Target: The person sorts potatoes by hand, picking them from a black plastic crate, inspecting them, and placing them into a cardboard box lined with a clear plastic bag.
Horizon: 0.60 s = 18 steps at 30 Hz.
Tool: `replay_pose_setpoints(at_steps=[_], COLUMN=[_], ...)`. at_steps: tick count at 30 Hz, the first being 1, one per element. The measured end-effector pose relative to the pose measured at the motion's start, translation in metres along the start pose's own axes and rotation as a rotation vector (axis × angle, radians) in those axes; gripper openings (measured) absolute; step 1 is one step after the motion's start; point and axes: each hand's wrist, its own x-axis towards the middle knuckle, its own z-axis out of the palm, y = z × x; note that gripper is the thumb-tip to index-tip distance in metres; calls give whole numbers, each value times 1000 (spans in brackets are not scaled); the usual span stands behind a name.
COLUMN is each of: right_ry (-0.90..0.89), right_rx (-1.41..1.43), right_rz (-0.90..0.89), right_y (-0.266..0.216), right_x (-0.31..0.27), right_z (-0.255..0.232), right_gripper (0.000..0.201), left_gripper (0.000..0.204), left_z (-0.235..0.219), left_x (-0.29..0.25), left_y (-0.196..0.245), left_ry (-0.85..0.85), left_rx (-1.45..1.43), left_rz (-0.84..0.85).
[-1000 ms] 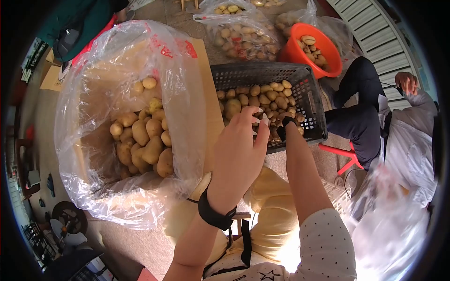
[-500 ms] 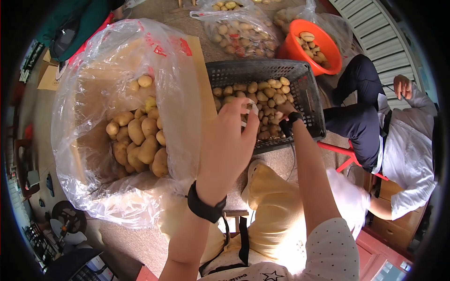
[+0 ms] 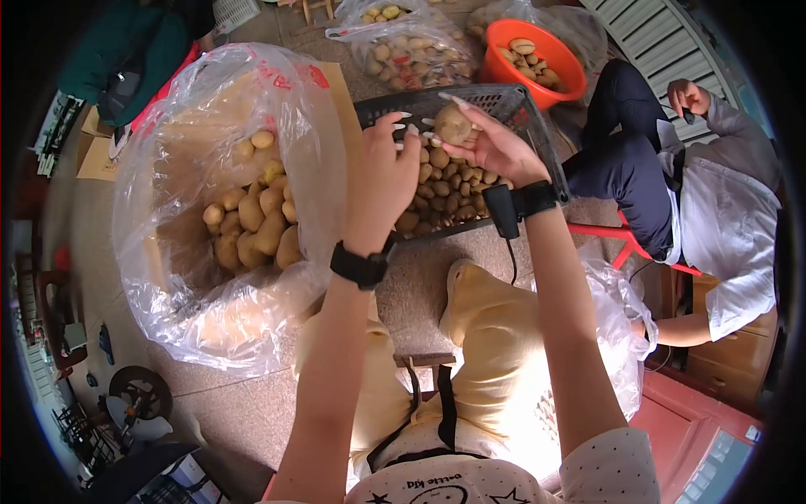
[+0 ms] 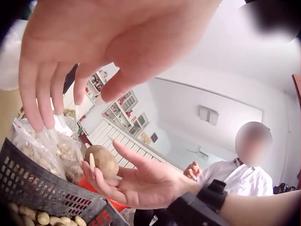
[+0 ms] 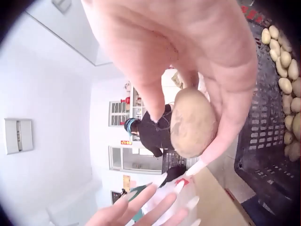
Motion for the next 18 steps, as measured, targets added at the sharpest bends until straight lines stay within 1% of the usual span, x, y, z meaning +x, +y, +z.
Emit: replay_pose_setpoints(at_steps=[1,2,4,6,8,9,10,12,14,17,18], right_ry=[42,43,115,116,145,179,184,147,172,169,146], right_rx=[-58,-57,-186,-174,-45,-28,-28,-70,-85,-102,-120], right_rz=[16,11,85,109,168,152,151,115,113,99,93], right_y=[4,8,14,25,33,35,36,37,35,35,37], right_x=[-6,-14,-30,-38,-41,-44,-44,-43,-45,-43,-41], right_z=[7,13,22,22,21,24,25,28,35,36,35], right_gripper=[39,39,39,39,36,31,31,27,25,26,24], left_gripper=[36,36,35,34,34,33,32,33,33,35,35], left_z=[1,4,5,6,6,7,7,5,5,-1,-5], left_x=[1,1,-2,-5,-9,-10,-11,-8,-5,-6,-8], left_y=[-5,-10,-10,-8,-4,-6,-9,-19,-28,-25,-19], left_ry=[15,14,34,14,-6,10,25,13,9,6,-33], left_rx=[0,0,-58,-37,-19,-26,-34,-93,-153,-178,-209], left_rz=[7,12,-19,-23,-26,11,46,49,52,23,-23])
